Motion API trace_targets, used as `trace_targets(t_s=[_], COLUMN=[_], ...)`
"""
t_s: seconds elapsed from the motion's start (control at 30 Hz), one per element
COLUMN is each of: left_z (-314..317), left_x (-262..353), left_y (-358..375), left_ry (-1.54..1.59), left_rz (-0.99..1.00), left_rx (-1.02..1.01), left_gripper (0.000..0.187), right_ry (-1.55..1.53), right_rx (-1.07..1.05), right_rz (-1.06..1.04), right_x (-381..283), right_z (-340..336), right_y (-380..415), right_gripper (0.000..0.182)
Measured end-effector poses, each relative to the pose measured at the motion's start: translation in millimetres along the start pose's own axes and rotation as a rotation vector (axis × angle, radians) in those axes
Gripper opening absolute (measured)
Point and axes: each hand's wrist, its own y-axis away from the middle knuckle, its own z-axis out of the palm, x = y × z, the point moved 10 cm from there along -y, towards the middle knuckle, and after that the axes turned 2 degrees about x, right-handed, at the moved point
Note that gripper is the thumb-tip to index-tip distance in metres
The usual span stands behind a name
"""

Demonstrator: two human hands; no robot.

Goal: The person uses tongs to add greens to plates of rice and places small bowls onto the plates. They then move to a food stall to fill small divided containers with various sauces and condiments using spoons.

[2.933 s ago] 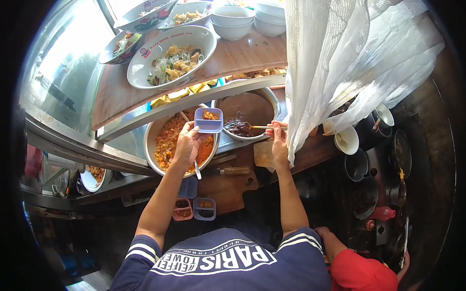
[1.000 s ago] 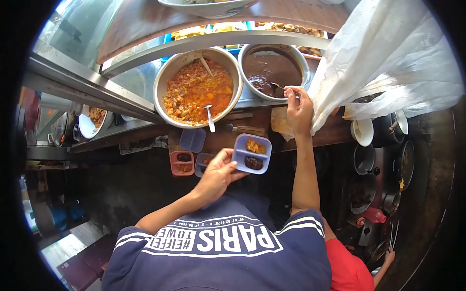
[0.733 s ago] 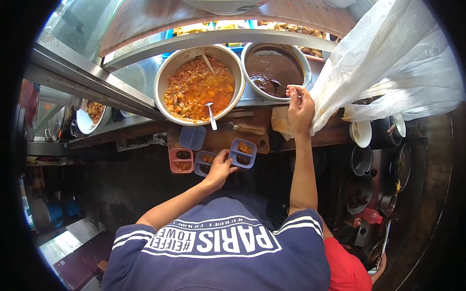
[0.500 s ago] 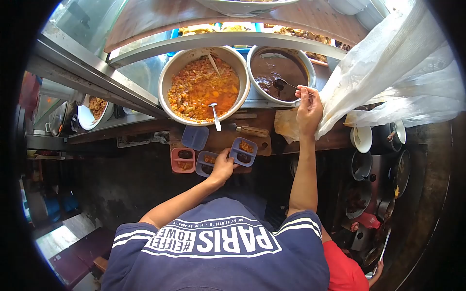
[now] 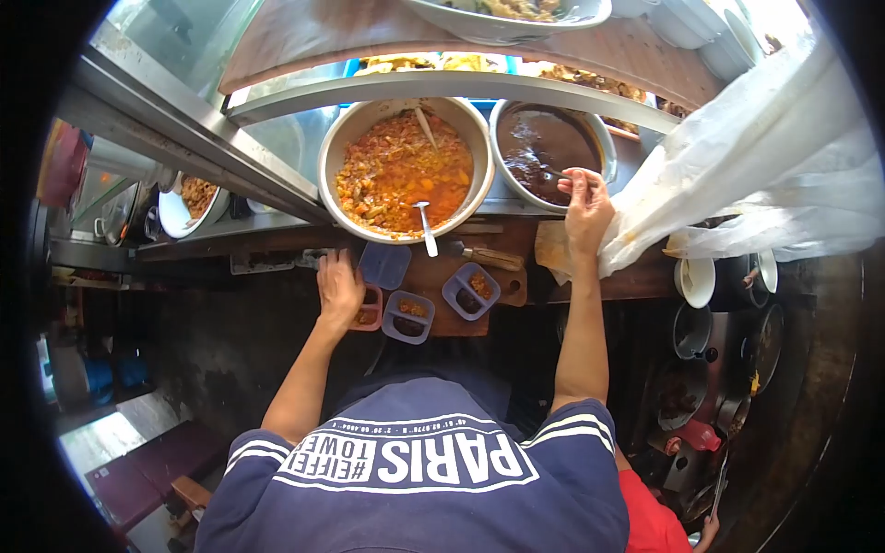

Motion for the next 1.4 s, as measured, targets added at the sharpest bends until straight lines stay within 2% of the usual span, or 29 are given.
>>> trace_targets(t_s=[0.03,0.13,0.2,0.27,0.37,0.53,0.67,0.7,0.73,0.8,0.93,1.03,1.1,1.13,1.2,1.4], left_z=[9.8,39.5,42.3,46.1,32.8,-4.3,-33.4,-50.2,-58.5,-86.8,-91.0,-59.1,-33.2,-9.1,12.6,46.6], left_x=[-5.2,-24.6,-33.0,-41.4,-45.6,-45.7,-60.2,-51.1,-47.1,-11.9,69.8,117.4,140.8,148.0,172.2,209.1], left_y=[-0.6,-9.3,-14.1,-17.0,-16.7,-13.3,10.0,13.2,13.0,-1.5,-41.7,-72.5,-86.3,-95.8,-100.8,-104.4], left_ry=[-0.003,0.088,0.147,0.335,0.461,0.497,0.858,1.03,1.128,1.285,1.46,1.535,1.544,1.575,1.633,1.575], left_rz=[0.016,0.003,-0.016,-0.096,-0.18,-0.14,-0.315,-0.392,-0.386,-0.334,-0.227,-0.152,-0.252,-0.223,-0.257,-0.269], left_rx=[0.015,-0.052,-0.026,-0.07,-0.067,-0.103,-0.278,-0.292,-0.336,-0.296,-0.466,-0.524,-0.506,-0.499,-0.53,-0.592], left_gripper=[0.017,0.014,0.008,0.005,0.008,0.007,0.006,0.01,0.017,0.03,0.053,0.049,0.041,0.029,0.022,0.019], right_ry=[-0.018,-0.063,-0.118,-0.132,-0.141,-0.177,-0.202,-0.203,-0.235,-0.268,-0.317,-0.37,-0.414,-0.415,-0.436,-0.362], right_rx=[0.003,0.025,0.071,0.096,0.165,0.215,0.239,0.246,0.257,0.268,0.286,0.296,0.313,0.321,0.328,0.307], right_rz=[0.021,0.051,0.114,0.115,0.161,0.175,0.206,0.204,0.2,0.193,0.193,0.198,0.202,0.194,0.185,0.147], right_x=[0.5,6.8,9.7,5.0,6.3,5.0,6.6,10.1,15.2,16.7,17.5,15.7,8.9,2.5,-8.7,-50.4], right_z=[0.2,-7.8,-15.5,-23.9,-36.6,-42.9,-45.7,-48.1,-51.0,-54.4,-53.6,-56.8,-57.8,-58.5,-60.3,-49.4], right_y=[0.4,-2.4,-1.3,-0.1,2.3,7.5,12.3,13.6,14.3,14.5,15.8,14.7,15.8,15.7,16.3,27.5], right_gripper=[0.018,0.018,0.018,0.018,0.018,0.017,0.017,0.017,0.016,0.016,0.016,0.016,0.016,0.016,0.017,0.018])
